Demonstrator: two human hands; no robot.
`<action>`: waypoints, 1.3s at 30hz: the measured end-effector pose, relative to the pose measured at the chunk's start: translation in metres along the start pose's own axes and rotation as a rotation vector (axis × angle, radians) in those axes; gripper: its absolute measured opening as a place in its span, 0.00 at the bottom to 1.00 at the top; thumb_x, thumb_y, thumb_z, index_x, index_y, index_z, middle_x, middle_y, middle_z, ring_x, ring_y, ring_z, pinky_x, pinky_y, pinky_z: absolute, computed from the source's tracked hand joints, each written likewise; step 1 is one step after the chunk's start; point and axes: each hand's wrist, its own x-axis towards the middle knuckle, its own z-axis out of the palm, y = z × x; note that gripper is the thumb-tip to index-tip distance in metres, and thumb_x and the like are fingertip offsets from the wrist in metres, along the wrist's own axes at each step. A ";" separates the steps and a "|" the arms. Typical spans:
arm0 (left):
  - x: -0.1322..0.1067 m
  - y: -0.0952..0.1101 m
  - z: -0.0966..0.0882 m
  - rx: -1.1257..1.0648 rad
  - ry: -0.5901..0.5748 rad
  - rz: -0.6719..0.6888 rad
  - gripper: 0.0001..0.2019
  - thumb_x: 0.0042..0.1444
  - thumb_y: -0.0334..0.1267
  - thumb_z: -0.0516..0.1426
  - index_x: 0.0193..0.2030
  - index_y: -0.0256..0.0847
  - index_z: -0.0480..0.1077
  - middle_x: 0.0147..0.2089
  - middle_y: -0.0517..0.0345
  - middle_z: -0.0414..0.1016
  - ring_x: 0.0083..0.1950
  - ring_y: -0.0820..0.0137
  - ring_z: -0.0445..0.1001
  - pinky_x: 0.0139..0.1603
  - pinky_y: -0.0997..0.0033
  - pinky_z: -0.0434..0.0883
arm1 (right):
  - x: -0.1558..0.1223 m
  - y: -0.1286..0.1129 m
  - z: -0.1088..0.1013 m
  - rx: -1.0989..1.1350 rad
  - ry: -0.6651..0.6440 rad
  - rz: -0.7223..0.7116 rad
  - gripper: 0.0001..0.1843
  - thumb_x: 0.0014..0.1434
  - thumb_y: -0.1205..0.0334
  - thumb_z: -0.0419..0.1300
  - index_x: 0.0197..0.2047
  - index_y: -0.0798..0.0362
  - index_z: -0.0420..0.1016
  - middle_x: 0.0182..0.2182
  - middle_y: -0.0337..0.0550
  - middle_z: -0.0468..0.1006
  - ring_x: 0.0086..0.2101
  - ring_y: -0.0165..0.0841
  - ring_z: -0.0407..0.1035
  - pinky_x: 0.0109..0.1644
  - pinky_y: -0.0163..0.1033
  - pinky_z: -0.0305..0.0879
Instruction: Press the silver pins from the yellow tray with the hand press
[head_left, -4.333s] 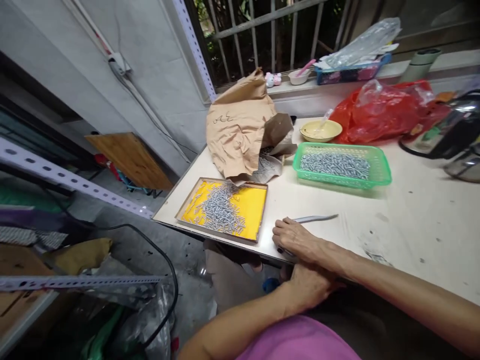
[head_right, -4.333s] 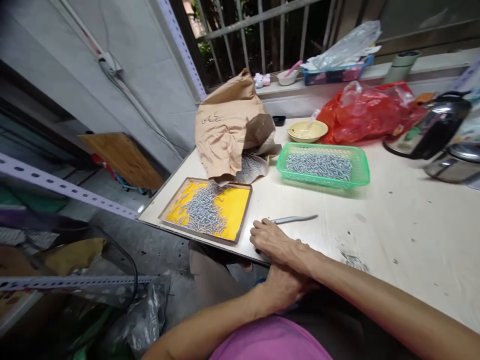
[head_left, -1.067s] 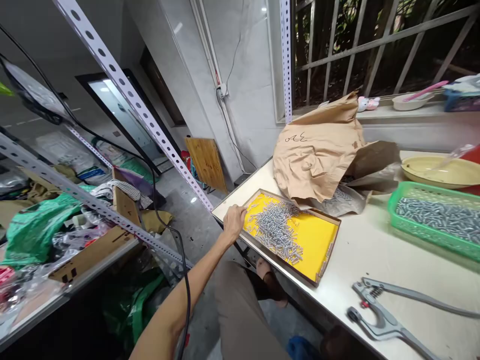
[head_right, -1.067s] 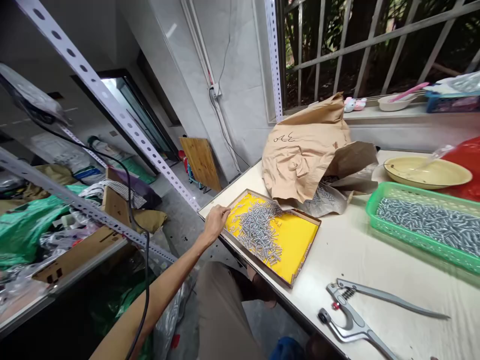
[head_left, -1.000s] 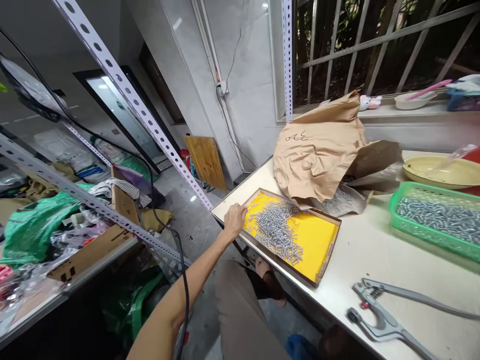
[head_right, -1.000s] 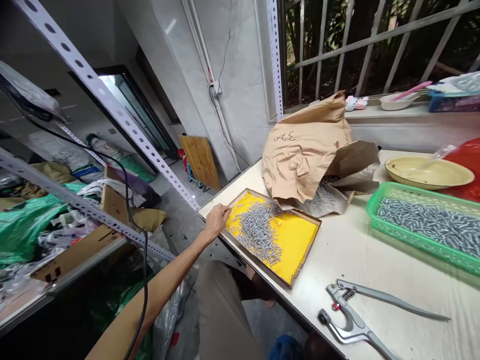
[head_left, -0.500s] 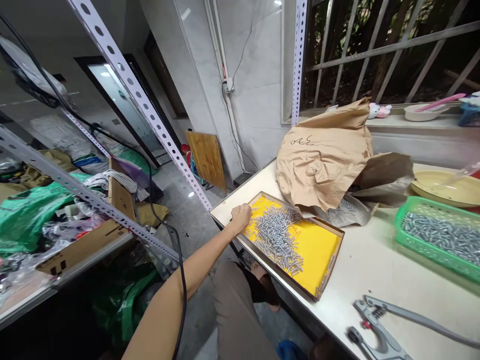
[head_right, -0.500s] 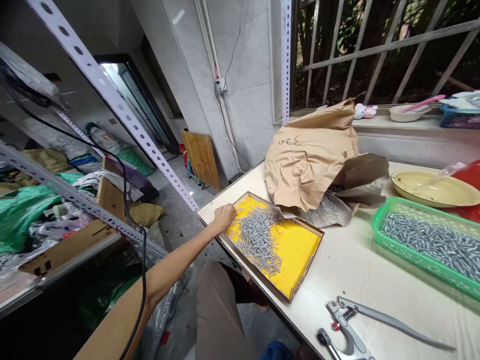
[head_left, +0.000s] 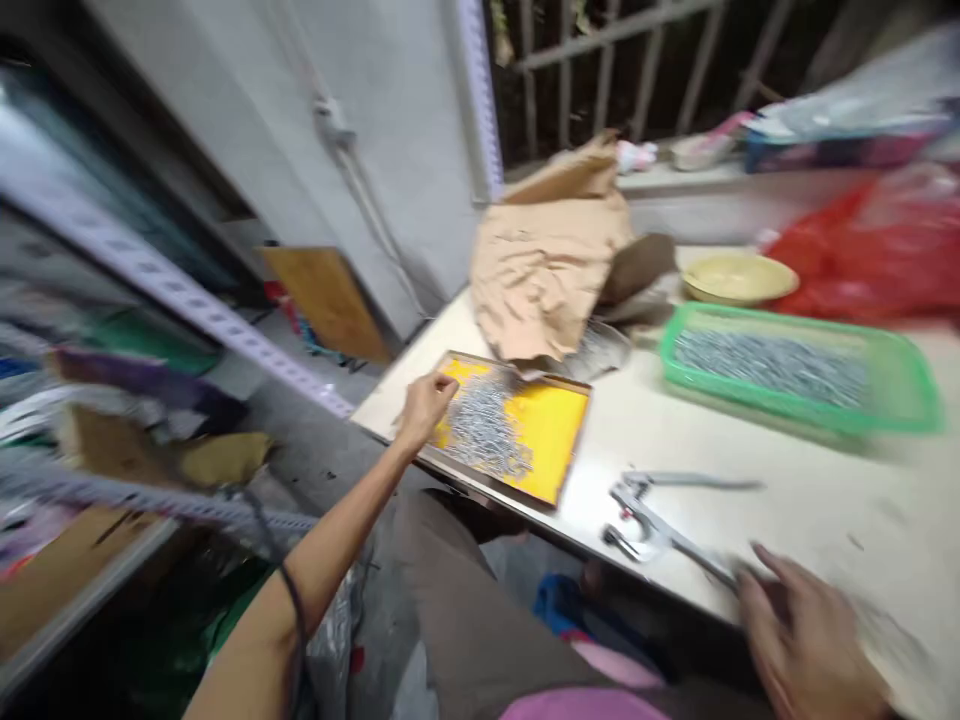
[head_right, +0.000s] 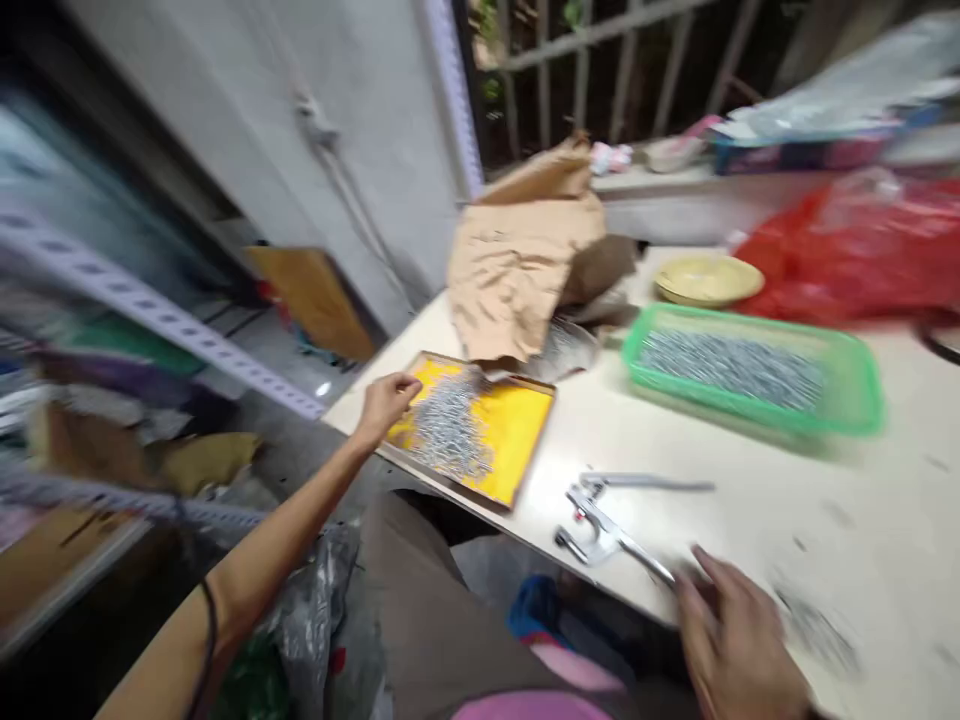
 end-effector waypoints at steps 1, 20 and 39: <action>-0.008 0.020 0.004 -0.219 0.009 0.026 0.14 0.59 0.41 0.50 0.43 0.37 0.73 0.36 0.54 0.77 0.31 0.72 0.73 0.28 0.76 0.67 | 0.002 -0.007 -0.002 -0.045 0.015 0.024 0.26 0.60 0.51 0.51 0.59 0.49 0.64 0.44 0.54 0.73 0.42 0.46 0.70 0.39 0.47 0.66; -0.111 0.157 0.092 -0.908 -0.743 -0.110 0.15 0.46 0.44 0.63 0.34 0.35 0.71 0.24 0.61 0.71 0.18 0.82 0.62 0.13 0.84 0.58 | 0.078 0.008 -0.017 -0.167 -0.311 -0.259 0.12 0.64 0.67 0.51 0.45 0.50 0.75 0.33 0.45 0.72 0.38 0.37 0.60 0.42 0.43 0.54; -0.126 0.163 0.108 -0.873 -0.742 -0.211 0.18 0.42 0.47 0.65 0.32 0.32 0.71 0.17 0.65 0.65 0.15 0.81 0.60 0.12 0.82 0.58 | 0.087 0.021 -0.022 -0.247 -0.387 -0.266 0.16 0.60 0.71 0.54 0.49 0.49 0.73 0.37 0.46 0.71 0.39 0.38 0.59 0.44 0.43 0.52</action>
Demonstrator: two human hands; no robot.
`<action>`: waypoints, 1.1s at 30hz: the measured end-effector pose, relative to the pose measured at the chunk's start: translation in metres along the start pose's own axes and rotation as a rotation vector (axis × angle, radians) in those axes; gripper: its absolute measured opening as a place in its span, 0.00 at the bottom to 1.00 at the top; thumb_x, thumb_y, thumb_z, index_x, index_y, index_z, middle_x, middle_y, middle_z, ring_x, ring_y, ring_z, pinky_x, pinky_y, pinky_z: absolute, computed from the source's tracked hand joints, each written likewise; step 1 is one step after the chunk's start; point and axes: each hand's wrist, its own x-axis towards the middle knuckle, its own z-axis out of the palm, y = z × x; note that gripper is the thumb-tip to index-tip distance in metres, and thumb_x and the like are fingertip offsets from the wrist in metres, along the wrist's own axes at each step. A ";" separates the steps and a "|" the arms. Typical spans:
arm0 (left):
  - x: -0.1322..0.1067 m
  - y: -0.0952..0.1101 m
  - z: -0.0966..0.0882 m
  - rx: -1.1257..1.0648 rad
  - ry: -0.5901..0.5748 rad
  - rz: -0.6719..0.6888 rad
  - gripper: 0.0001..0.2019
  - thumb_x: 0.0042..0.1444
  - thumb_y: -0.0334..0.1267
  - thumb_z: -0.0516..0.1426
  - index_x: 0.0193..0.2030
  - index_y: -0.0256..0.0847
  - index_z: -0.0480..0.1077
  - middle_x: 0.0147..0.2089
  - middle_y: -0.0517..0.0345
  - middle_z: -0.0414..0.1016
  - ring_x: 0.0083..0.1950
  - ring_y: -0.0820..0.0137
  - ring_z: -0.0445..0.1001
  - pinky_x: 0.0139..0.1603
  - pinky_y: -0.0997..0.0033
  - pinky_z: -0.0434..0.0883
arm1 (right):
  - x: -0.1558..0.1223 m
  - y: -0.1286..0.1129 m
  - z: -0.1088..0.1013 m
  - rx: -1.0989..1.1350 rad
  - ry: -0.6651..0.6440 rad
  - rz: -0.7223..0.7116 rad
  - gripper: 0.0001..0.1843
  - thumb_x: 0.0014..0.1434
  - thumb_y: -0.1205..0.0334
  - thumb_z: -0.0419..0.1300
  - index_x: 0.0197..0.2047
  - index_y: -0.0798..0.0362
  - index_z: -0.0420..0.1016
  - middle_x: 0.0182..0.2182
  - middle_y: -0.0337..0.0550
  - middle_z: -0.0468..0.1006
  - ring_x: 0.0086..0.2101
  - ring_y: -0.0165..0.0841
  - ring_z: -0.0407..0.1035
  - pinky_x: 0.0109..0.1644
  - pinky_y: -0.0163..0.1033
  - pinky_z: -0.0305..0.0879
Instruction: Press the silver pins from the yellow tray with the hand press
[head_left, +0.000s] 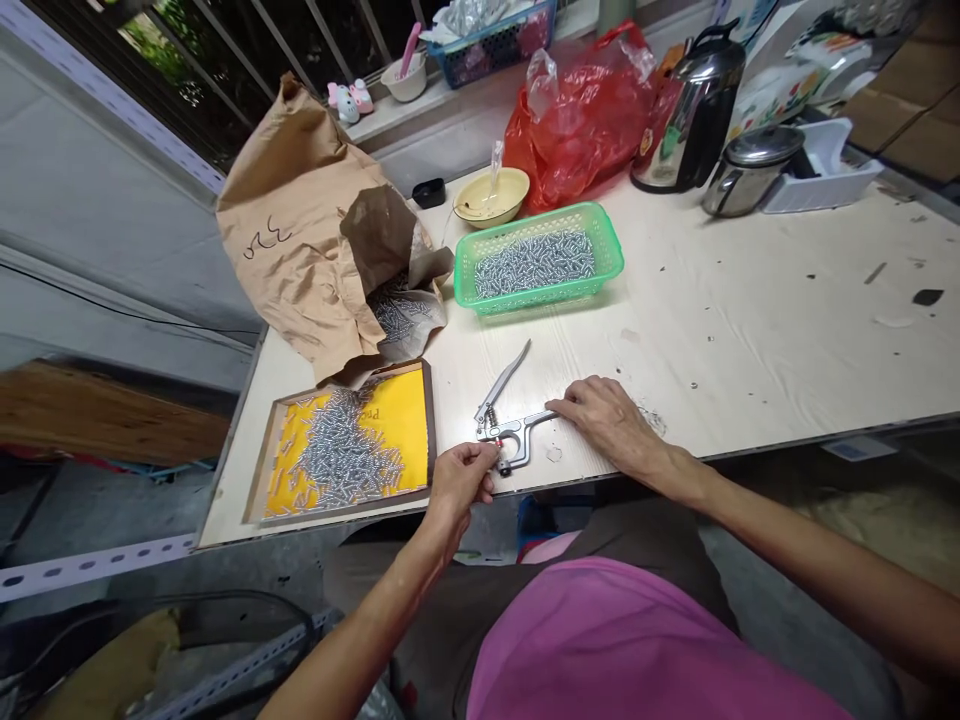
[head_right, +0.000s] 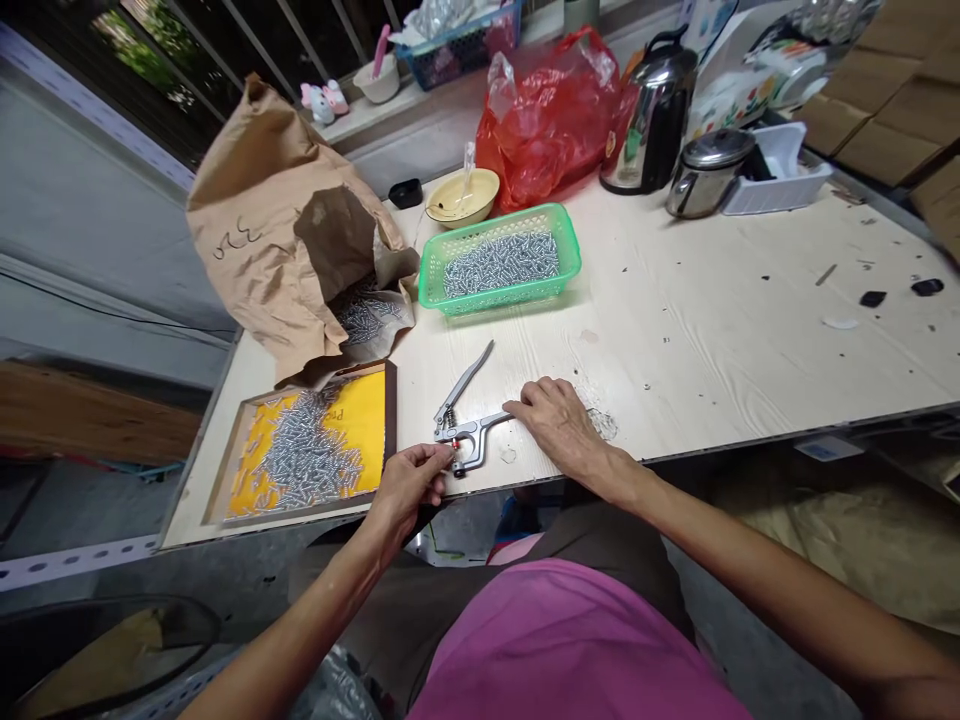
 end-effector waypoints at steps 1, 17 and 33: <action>-0.001 0.000 0.000 0.006 -0.001 -0.008 0.18 0.42 0.46 0.65 0.32 0.32 0.72 0.17 0.65 0.65 0.15 0.81 0.60 0.12 0.82 0.59 | 0.000 0.000 0.000 0.002 -0.002 0.003 0.16 0.60 0.71 0.54 0.49 0.49 0.73 0.38 0.46 0.71 0.39 0.38 0.59 0.44 0.43 0.52; 0.005 0.010 -0.004 0.211 -0.116 -0.209 0.12 0.53 0.40 0.59 0.25 0.36 0.65 0.12 0.65 0.65 0.10 0.80 0.59 0.12 0.82 0.51 | 0.000 -0.003 0.001 -0.034 0.001 0.005 0.14 0.60 0.71 0.55 0.47 0.49 0.73 0.36 0.45 0.70 0.39 0.37 0.58 0.43 0.41 0.50; -0.007 0.016 0.003 0.147 -0.196 -0.378 0.10 0.55 0.34 0.59 0.25 0.33 0.67 0.18 0.61 0.71 0.13 0.79 0.67 0.14 0.82 0.61 | -0.009 -0.011 -0.008 -0.130 0.026 -0.031 0.13 0.60 0.72 0.53 0.44 0.52 0.74 0.32 0.45 0.72 0.36 0.38 0.58 0.43 0.43 0.48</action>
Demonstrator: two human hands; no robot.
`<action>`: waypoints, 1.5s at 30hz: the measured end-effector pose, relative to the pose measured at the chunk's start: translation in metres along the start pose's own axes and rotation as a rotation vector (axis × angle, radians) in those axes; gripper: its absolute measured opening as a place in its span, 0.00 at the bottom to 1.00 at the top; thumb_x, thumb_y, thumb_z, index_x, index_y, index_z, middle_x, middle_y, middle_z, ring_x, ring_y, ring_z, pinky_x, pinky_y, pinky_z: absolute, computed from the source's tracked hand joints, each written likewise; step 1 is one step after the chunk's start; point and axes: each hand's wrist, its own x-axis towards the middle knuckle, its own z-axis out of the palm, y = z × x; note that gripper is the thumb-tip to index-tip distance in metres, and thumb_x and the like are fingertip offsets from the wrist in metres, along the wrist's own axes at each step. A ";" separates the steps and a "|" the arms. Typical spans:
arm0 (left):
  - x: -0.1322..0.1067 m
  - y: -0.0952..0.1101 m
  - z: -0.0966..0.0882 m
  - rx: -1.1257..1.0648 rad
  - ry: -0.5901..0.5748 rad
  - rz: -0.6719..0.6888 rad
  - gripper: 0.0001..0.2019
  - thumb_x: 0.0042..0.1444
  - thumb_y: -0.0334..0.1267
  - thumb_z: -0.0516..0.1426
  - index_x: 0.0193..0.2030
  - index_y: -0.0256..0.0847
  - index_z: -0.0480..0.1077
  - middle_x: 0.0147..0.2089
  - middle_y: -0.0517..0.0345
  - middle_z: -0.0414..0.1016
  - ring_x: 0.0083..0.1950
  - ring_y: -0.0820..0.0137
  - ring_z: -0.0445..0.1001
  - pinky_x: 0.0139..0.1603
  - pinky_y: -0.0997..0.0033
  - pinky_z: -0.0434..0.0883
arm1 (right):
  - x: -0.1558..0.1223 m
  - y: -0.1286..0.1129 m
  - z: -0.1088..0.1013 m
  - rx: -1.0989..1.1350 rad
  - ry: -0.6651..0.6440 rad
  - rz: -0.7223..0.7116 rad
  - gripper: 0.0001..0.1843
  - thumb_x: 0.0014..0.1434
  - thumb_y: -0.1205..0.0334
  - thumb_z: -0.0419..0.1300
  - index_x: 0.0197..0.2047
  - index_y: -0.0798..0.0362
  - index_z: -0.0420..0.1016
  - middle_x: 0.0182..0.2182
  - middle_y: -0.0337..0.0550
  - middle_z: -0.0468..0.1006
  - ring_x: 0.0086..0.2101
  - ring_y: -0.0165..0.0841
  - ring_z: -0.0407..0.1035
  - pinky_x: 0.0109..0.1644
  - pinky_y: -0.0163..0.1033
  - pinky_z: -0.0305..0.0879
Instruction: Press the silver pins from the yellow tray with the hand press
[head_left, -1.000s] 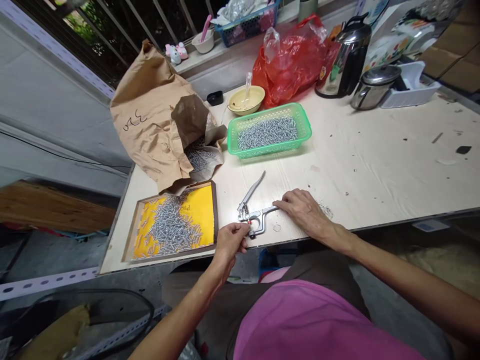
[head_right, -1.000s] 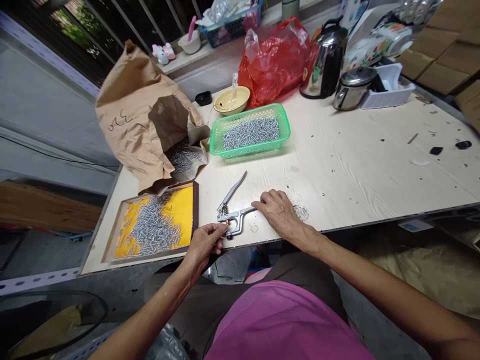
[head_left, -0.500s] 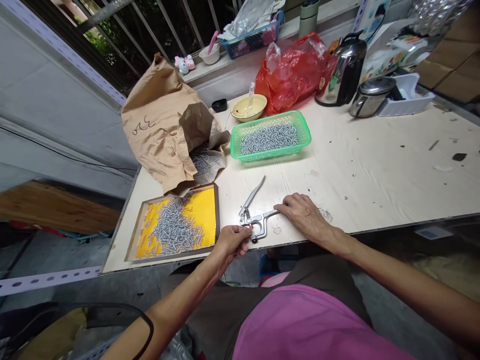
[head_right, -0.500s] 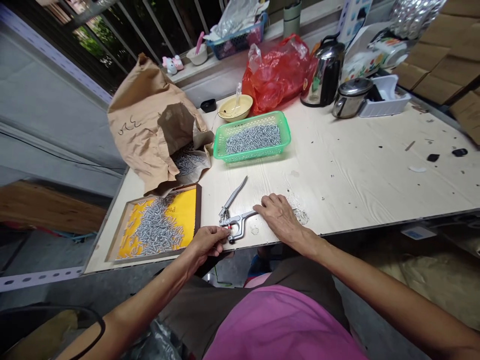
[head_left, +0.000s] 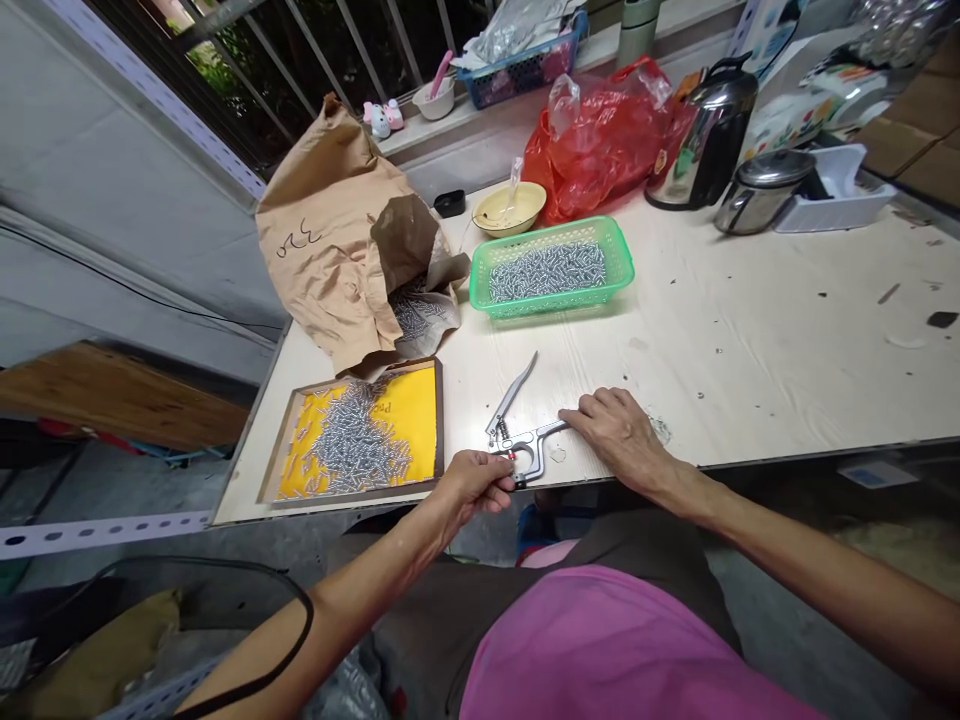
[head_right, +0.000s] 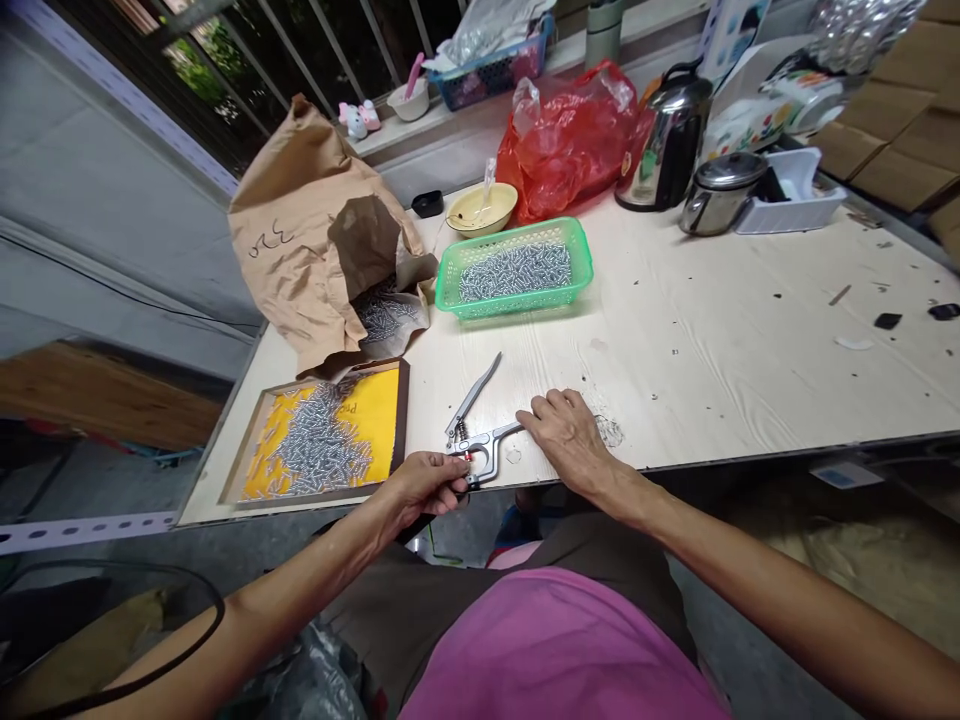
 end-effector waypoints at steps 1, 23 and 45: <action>-0.001 -0.001 0.001 0.009 -0.001 0.003 0.10 0.55 0.35 0.59 0.26 0.33 0.67 0.18 0.61 0.71 0.14 0.79 0.67 0.14 0.82 0.61 | -0.001 0.000 0.000 -0.009 0.009 0.003 0.13 0.60 0.73 0.53 0.43 0.52 0.75 0.32 0.44 0.72 0.36 0.38 0.58 0.43 0.43 0.48; 0.000 -0.003 0.004 0.190 0.087 0.123 0.10 0.55 0.35 0.57 0.24 0.35 0.66 0.14 0.63 0.67 0.14 0.77 0.68 0.15 0.81 0.61 | -0.014 -0.009 -0.004 -0.036 -0.007 0.020 0.14 0.60 0.75 0.49 0.44 0.55 0.73 0.33 0.46 0.73 0.35 0.38 0.60 0.42 0.43 0.51; 0.003 0.001 0.006 0.235 0.070 0.039 0.14 0.54 0.38 0.57 0.20 0.36 0.64 0.12 0.60 0.67 0.13 0.78 0.66 0.16 0.82 0.60 | -0.023 -0.010 -0.005 -0.012 0.023 0.032 0.14 0.60 0.73 0.50 0.46 0.55 0.71 0.33 0.46 0.73 0.36 0.38 0.60 0.43 0.43 0.51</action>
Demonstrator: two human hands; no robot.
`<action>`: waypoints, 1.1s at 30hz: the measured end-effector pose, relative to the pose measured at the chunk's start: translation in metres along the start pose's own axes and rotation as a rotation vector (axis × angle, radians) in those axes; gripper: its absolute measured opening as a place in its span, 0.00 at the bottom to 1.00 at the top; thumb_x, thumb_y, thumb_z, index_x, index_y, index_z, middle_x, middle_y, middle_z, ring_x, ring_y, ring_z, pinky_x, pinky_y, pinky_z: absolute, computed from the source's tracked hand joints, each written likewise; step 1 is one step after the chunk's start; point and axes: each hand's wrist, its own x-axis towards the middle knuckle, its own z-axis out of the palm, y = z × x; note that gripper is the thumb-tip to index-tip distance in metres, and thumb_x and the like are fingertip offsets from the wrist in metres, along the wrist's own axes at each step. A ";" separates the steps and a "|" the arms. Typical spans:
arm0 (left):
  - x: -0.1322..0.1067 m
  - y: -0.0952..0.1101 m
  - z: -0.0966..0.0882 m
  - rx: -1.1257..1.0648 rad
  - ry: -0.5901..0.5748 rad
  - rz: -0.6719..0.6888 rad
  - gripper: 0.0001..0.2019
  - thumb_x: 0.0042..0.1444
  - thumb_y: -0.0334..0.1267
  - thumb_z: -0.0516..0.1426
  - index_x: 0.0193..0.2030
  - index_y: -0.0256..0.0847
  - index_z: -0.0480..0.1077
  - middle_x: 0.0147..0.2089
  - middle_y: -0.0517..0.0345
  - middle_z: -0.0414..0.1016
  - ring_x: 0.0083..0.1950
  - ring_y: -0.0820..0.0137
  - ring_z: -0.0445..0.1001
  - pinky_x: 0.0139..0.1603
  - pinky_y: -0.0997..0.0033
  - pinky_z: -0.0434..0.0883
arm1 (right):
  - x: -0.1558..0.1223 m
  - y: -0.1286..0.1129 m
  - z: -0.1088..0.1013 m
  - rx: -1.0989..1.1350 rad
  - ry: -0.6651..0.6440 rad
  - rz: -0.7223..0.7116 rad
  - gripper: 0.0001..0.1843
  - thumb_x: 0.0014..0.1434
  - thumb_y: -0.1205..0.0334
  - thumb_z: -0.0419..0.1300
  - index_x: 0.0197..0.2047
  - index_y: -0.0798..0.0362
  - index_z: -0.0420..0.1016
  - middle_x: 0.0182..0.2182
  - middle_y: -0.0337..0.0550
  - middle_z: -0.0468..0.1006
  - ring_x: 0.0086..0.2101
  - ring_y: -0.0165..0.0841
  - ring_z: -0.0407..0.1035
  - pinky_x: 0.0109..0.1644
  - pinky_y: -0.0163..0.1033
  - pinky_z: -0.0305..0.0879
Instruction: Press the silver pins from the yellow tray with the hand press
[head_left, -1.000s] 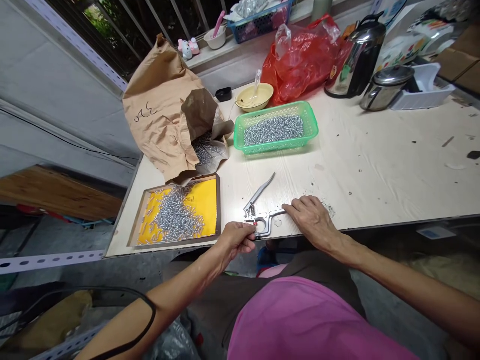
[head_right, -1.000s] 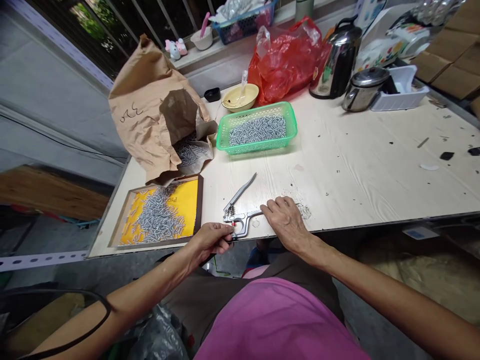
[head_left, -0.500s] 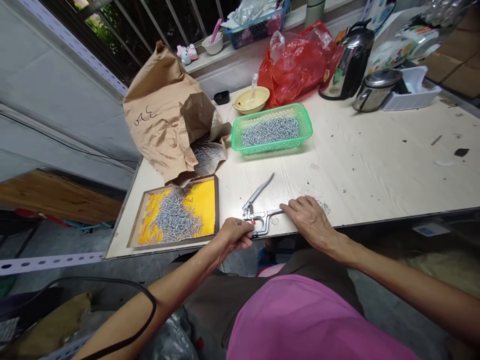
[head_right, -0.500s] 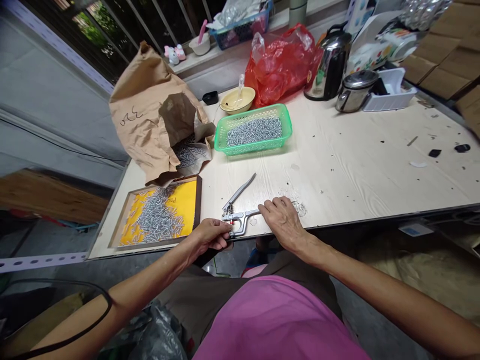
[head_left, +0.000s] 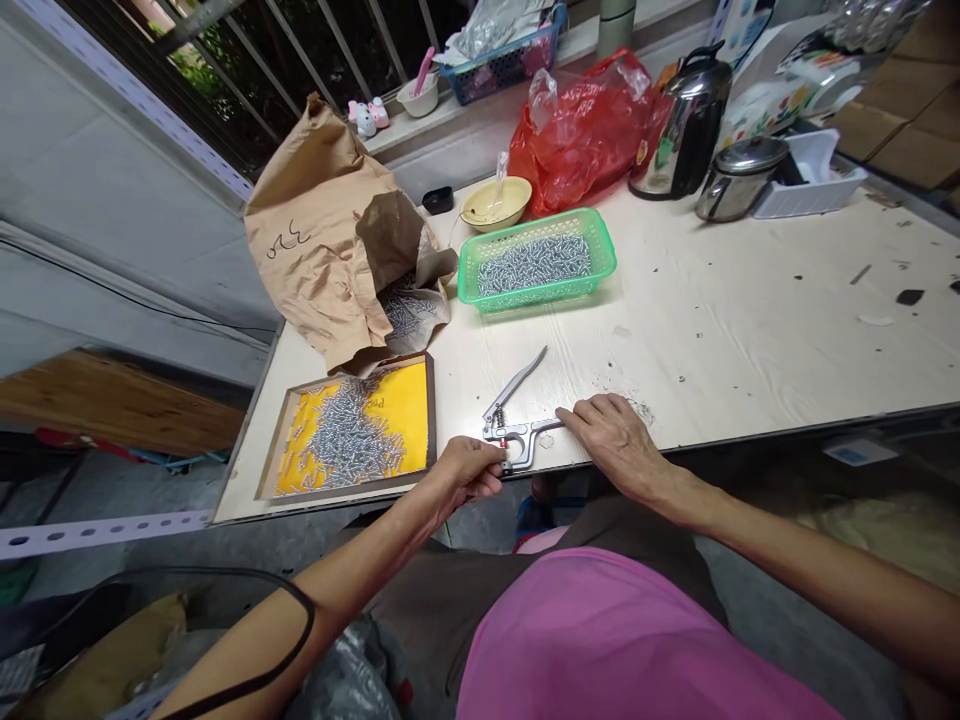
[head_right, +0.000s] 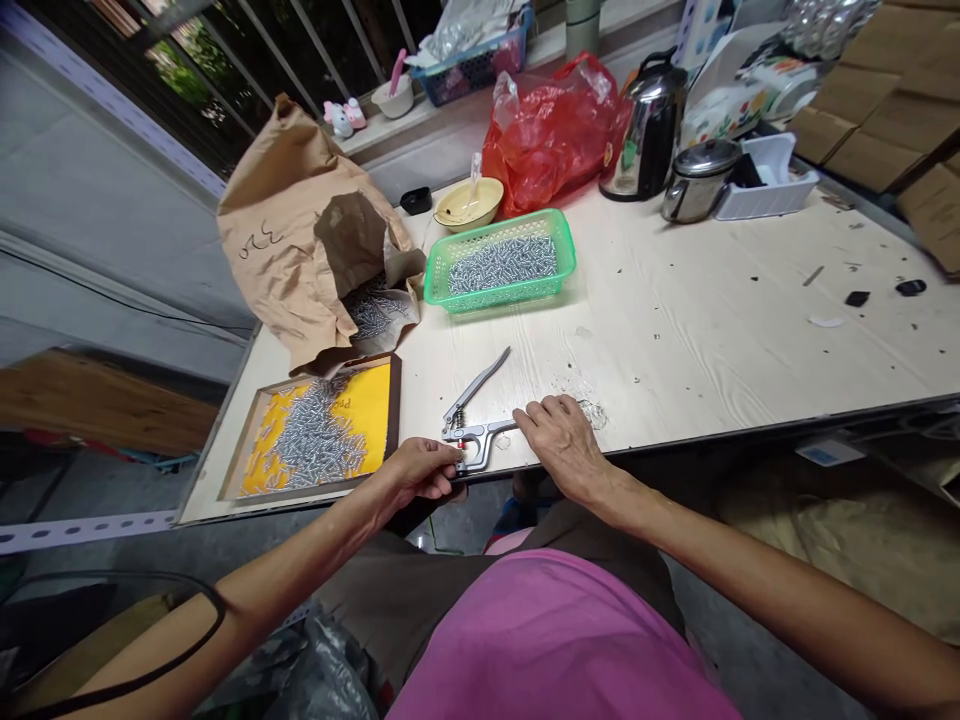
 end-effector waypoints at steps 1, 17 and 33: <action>0.000 0.000 0.001 0.000 0.003 0.007 0.14 0.54 0.38 0.57 0.20 0.36 0.64 0.12 0.61 0.67 0.14 0.78 0.66 0.16 0.82 0.60 | 0.000 0.000 0.000 0.005 0.000 -0.001 0.14 0.60 0.73 0.50 0.46 0.55 0.71 0.33 0.46 0.73 0.36 0.38 0.60 0.43 0.43 0.51; 0.003 -0.001 -0.001 0.080 0.019 0.077 0.12 0.50 0.40 0.59 0.21 0.37 0.64 0.13 0.62 0.66 0.14 0.76 0.67 0.16 0.81 0.60 | 0.023 0.016 -0.012 0.136 0.078 0.046 0.13 0.63 0.63 0.53 0.50 0.54 0.70 0.41 0.49 0.73 0.41 0.38 0.62 0.44 0.42 0.53; -0.001 0.006 0.000 0.091 0.101 0.128 0.09 0.49 0.36 0.59 0.23 0.37 0.64 0.15 0.63 0.67 0.14 0.76 0.67 0.15 0.81 0.60 | 0.039 -0.024 -0.001 0.367 -0.014 -0.111 0.09 0.64 0.66 0.52 0.40 0.53 0.74 0.34 0.43 0.71 0.37 0.35 0.60 0.39 0.39 0.53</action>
